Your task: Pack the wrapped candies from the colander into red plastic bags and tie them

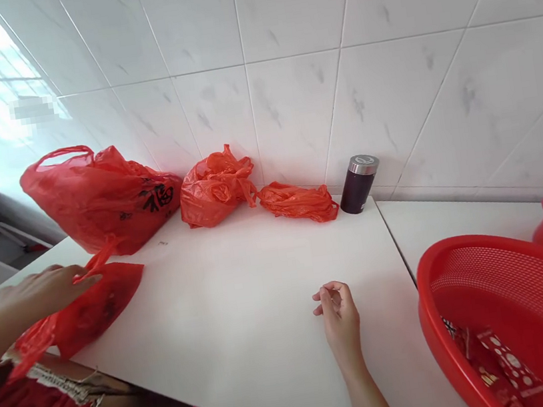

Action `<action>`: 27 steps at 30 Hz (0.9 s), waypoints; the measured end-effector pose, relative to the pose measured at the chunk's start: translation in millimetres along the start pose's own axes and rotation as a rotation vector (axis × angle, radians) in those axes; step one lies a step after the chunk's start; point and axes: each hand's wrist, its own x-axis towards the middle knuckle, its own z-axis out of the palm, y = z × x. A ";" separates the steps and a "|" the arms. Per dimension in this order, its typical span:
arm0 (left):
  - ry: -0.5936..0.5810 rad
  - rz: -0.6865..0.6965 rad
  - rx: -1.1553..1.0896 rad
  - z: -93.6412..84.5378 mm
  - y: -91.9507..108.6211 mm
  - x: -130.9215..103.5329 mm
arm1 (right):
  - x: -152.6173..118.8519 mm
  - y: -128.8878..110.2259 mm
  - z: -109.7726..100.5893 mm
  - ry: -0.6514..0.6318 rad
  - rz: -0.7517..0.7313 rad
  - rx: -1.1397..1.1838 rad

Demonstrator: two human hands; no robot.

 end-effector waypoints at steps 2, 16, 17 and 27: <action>-0.029 0.104 0.021 -3.2 29.7 -2.1 | 0.6 1.8 1.4 -0.003 0.004 -0.020; 0.204 0.966 -0.390 7.2 402.5 -5.8 | 1.1 6.1 2.4 -0.119 -0.008 -0.027; 0.222 0.959 -0.436 5.4 417.8 -1.0 | 1.6 7.8 2.9 -0.120 -0.012 -0.031; 0.371 0.642 -1.202 -71.6 437.4 51.8 | 4.7 8.3 5.6 -0.166 0.014 -0.006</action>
